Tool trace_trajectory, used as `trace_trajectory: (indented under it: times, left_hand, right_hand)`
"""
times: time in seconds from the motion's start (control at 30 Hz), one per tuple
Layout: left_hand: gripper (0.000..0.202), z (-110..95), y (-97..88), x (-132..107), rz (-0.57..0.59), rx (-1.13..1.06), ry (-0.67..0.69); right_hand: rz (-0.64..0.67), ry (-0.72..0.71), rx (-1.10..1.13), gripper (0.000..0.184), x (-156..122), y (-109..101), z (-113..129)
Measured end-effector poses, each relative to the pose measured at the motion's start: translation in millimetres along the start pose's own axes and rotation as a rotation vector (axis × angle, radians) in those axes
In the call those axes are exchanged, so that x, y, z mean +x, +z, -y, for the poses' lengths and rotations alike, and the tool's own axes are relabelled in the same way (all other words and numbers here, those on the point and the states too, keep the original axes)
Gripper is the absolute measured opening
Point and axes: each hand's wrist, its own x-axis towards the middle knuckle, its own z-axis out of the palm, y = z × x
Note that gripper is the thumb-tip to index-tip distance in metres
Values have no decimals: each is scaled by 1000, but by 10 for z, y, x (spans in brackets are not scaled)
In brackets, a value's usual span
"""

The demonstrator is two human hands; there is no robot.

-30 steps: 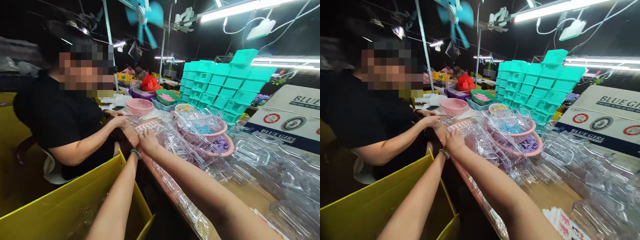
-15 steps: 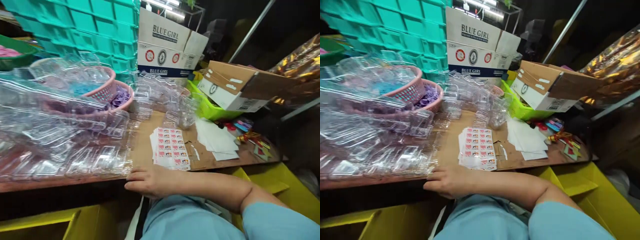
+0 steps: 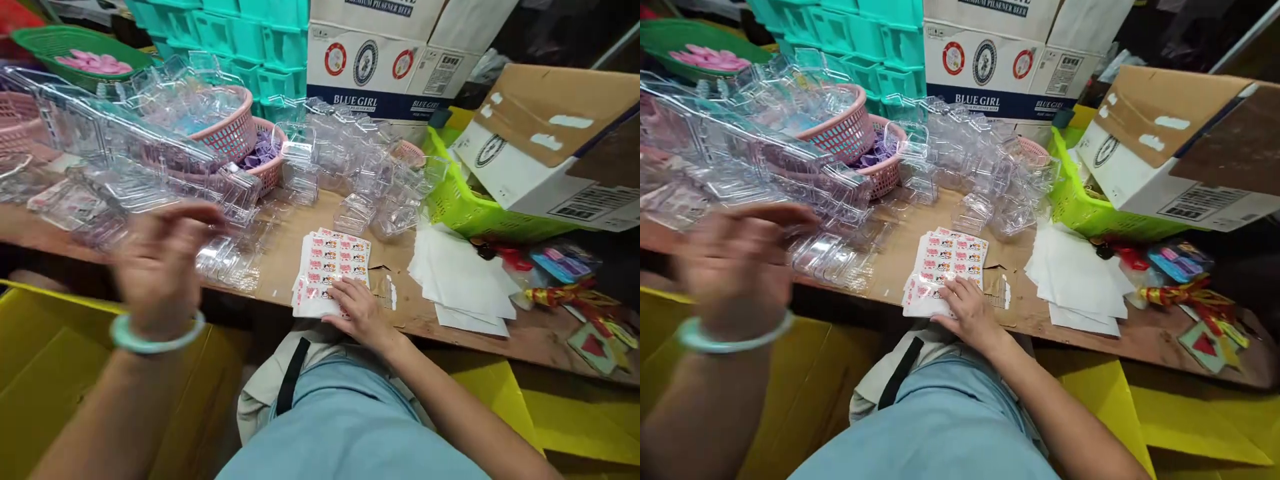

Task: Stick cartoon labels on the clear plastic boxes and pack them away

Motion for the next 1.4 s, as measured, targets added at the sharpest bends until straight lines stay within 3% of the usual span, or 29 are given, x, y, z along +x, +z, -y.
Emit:
trace_trajectory:
  times: [0.07, 0.13, 0.23, 0.33, 0.5, 0.73, 0.9, 1.03, 1.23, 1.3, 1.4]
  left_hand:
    - [35, 193, 224, -300, 299, 101, -87]
    - [50, 412, 375, -530, 519, 144, -377]
    - [56, 627, 496, -742, 599, 46, -767]
    - [47, 672, 620, -822, 577, -71, -884]
    - [36, 676, 894, -812, 465, -106, -844]
    - [28, 650, 1147, -847, 495, -262, -842]
    - [22, 705, 1188, -859, 619, -305, -795]
    - [20, 777, 1194, -818, 730, -151, -555]
    - [16, 772, 1232, -723, 765, 55, -295]
    - [16, 763, 1245, -712, 762, 72, -274]
    - [19, 766, 1239, -709, 733, 67, -346]
  right_hand:
    - [-55, -6, 47, 39, -22, -29, -47]
    - [-110, 4, 101, 29, -27, -68, -92]
    - [-196, -23, 130, 26, -39, -100, -162]
    - [-230, -110, 77, 28, -89, -84, -239]
    - [-174, -158, 114, 38, -153, -144, -300]
    - [-224, 66, 312, 42, 68, -218, -259]
    - [-254, 130, 362, 32, 122, -105, -304]
    - [-252, 178, 396, 28, 128, -120, -293]
    - [-266, 302, 615, 23, 156, -160, -243]
    - [-274, 378, 711, 22, 161, -141, -231]
    - [-330, 570, 931, 22, 196, -109, -251]
